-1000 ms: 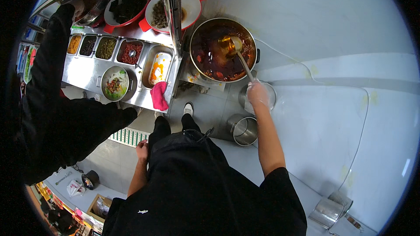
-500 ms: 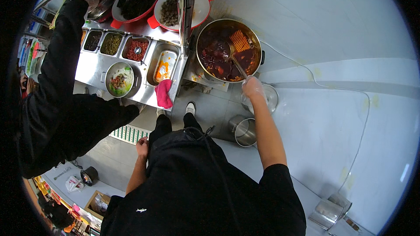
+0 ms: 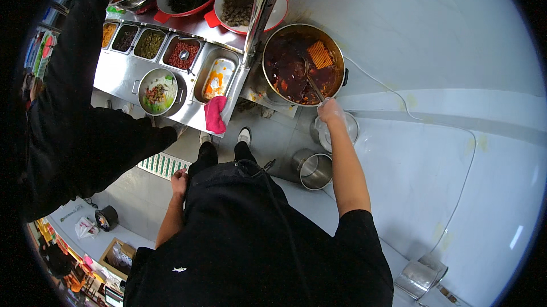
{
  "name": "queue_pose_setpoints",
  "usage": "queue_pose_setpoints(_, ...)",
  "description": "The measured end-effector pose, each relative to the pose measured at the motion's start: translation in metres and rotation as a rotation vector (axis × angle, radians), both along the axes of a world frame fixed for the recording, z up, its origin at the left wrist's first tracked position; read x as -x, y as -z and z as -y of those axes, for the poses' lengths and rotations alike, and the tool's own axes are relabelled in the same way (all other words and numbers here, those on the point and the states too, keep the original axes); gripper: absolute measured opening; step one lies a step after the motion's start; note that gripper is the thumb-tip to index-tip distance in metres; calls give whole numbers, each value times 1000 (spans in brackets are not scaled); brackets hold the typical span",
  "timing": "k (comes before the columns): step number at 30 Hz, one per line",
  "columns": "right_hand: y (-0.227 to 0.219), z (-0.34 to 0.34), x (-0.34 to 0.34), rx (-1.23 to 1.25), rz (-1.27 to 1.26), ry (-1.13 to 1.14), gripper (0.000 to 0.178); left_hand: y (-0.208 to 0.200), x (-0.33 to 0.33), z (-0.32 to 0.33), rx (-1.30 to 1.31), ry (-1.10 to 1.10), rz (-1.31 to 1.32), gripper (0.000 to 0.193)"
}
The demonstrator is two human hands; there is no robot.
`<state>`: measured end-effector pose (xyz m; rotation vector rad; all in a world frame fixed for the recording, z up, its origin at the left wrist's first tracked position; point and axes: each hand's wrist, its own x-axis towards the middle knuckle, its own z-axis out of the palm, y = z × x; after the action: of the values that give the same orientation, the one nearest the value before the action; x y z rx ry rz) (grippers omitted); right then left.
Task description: The person assembles multiple noodle bowls by adding various toppings from containers, ladling broth from a large pot, and placing fried items on top. The finished bowls are placed on a counter for service.
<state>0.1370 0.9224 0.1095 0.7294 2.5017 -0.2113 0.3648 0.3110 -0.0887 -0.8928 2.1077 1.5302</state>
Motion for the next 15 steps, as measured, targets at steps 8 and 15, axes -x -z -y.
queue_pose_setpoints(8, 9, -6, 8, 8, 128, -105, 36, -5, 1, 4, 40, -22, -38, 26)
queue_pose_setpoints(15, 14, -33, -8, 73, 44, 25, 38, 29, 2, 32, -37, -25, -14, 25)
